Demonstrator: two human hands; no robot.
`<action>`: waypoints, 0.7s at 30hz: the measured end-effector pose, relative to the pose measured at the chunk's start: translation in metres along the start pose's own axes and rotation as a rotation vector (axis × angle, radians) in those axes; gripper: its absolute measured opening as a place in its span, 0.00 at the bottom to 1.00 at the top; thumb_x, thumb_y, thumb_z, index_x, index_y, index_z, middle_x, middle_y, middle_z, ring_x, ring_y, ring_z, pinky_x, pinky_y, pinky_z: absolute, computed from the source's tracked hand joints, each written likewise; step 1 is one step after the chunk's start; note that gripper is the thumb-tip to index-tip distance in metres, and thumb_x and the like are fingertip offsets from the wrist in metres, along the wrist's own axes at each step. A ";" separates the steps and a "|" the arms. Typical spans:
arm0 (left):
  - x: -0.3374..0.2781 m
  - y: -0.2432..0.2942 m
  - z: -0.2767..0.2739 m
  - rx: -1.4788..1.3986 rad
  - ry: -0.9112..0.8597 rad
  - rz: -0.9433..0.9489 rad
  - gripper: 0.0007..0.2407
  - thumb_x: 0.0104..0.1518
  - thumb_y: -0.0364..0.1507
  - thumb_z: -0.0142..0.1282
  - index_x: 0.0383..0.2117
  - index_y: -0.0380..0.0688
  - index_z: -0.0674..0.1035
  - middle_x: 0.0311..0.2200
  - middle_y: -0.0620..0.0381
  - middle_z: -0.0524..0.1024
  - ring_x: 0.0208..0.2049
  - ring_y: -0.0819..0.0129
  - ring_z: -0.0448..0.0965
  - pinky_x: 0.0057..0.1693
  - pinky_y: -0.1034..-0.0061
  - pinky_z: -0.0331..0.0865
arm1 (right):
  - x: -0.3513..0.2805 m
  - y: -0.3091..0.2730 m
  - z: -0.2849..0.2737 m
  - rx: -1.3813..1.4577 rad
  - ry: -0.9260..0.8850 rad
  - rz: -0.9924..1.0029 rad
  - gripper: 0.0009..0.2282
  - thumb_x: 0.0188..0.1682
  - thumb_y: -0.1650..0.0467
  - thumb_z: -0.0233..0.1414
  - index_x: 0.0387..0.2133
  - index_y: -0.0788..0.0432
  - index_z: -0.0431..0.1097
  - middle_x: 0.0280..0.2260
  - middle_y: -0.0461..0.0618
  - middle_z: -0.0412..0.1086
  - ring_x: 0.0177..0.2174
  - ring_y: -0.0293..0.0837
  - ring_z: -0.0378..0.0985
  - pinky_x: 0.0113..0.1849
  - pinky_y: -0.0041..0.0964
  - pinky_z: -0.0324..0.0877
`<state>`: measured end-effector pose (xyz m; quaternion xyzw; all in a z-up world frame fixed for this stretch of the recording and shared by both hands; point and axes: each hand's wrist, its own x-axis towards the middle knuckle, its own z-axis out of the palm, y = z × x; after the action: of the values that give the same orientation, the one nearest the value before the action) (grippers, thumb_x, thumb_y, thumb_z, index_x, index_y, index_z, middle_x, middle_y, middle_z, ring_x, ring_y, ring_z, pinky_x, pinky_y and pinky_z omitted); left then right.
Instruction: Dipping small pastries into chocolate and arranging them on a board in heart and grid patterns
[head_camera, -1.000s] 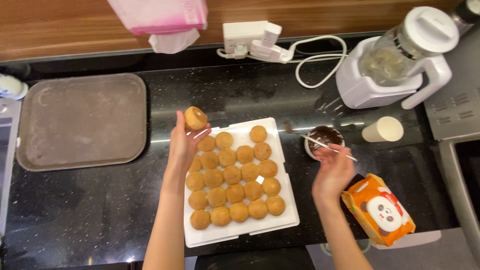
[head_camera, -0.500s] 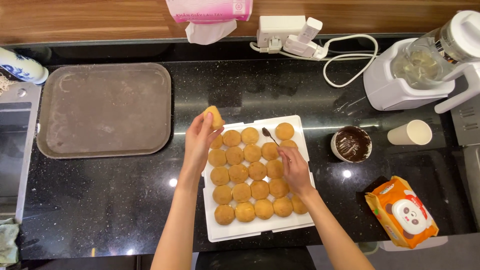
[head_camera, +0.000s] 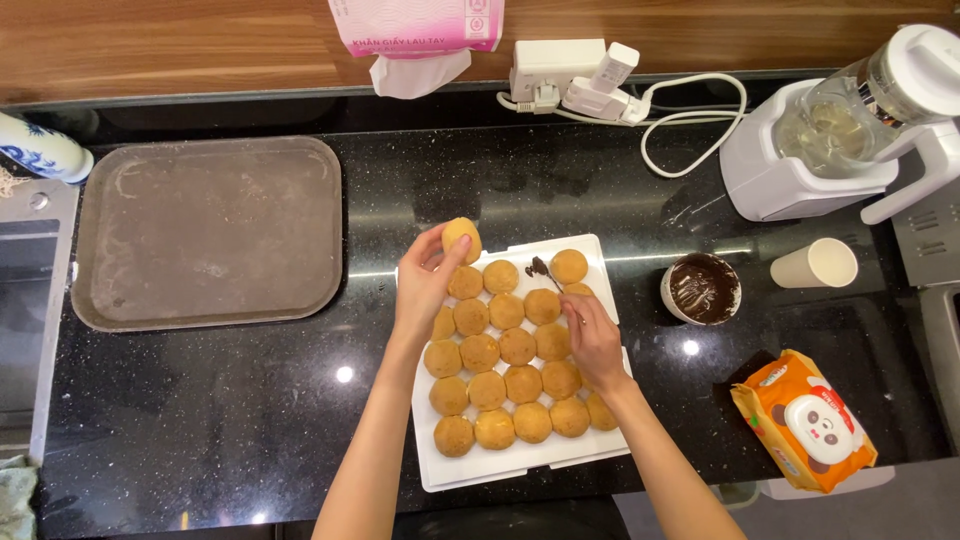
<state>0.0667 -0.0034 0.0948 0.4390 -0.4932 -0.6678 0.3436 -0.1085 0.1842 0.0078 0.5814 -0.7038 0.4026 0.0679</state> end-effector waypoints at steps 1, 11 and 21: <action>0.001 -0.002 0.003 0.011 0.004 0.009 0.24 0.54 0.37 0.69 0.55 0.41 0.77 0.46 0.45 0.78 0.47 0.61 0.82 0.55 0.65 0.76 | -0.001 0.001 0.001 -0.016 0.004 -0.011 0.05 0.58 0.76 0.48 0.42 0.61 0.72 0.33 0.48 0.73 0.33 0.50 0.79 0.36 0.39 0.76; -0.001 -0.011 0.036 0.232 0.013 0.118 0.26 0.48 0.38 0.73 0.52 0.43 0.78 0.44 0.47 0.81 0.45 0.58 0.84 0.59 0.64 0.72 | 0.001 0.003 -0.016 0.153 0.147 0.198 0.09 0.60 0.71 0.45 0.36 0.58 0.73 0.30 0.46 0.76 0.30 0.47 0.82 0.37 0.38 0.77; 0.053 -0.117 0.079 0.747 -0.217 0.420 0.26 0.42 0.37 0.75 0.51 0.52 0.78 0.42 0.56 0.78 0.44 0.55 0.82 0.67 0.37 0.51 | 0.001 0.048 -0.081 1.018 0.723 1.214 0.16 0.61 0.64 0.44 0.39 0.69 0.71 0.32 0.64 0.76 0.34 0.52 0.84 0.42 0.41 0.83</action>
<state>-0.0300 0.0100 -0.0208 0.3509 -0.8125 -0.4015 0.2356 -0.1810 0.2356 0.0387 -0.0982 -0.5620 0.7946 -0.2075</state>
